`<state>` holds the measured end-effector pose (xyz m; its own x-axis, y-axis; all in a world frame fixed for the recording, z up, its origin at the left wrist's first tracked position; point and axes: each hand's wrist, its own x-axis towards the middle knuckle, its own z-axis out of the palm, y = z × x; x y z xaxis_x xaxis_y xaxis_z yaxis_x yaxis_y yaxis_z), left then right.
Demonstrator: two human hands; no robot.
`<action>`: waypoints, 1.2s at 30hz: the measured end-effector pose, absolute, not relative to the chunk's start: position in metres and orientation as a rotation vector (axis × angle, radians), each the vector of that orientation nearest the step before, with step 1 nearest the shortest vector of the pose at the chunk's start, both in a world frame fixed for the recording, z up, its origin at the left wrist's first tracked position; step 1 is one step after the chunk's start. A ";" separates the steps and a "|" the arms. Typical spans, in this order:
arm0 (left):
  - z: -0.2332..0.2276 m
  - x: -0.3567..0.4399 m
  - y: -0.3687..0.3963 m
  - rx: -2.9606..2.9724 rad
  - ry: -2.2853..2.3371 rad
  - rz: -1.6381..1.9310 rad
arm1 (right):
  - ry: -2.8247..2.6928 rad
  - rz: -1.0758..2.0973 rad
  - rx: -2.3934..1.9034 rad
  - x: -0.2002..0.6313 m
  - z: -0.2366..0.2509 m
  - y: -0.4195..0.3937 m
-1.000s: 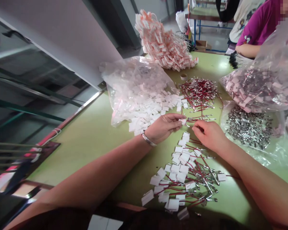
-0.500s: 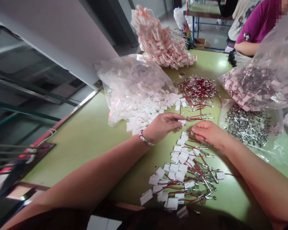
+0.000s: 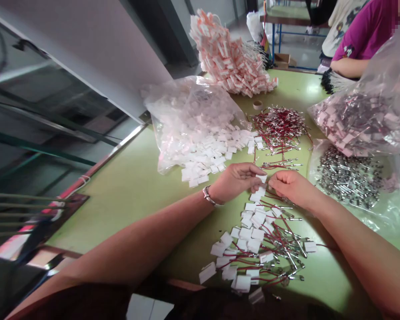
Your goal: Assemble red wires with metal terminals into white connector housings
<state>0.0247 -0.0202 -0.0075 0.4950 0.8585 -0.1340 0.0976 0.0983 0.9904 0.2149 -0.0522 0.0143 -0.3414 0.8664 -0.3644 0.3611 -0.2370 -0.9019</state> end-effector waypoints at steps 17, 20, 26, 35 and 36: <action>-0.008 0.025 -0.021 1.237 0.807 0.660 | -1.959 1.231 -1.488 0.212 0.014 -0.056; -0.005 0.031 -0.026 1.302 0.945 0.678 | -1.995 1.098 -1.539 0.211 0.009 -0.055; -0.005 0.033 -0.031 1.636 1.069 0.930 | -1.995 0.905 -1.539 0.207 0.011 -0.051; -0.001 0.025 -0.021 1.336 0.851 0.644 | -2.035 1.074 -1.475 0.209 0.012 -0.059; -0.002 0.023 -0.020 1.335 0.849 0.626 | -2.021 1.086 -1.483 0.210 0.012 -0.058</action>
<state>0.0231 -0.0203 -0.0016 0.5655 0.8073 -0.1689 0.0783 0.1514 0.9854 0.2100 -0.0585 0.0124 -0.3523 0.9283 -0.1191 0.6117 0.1321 -0.7800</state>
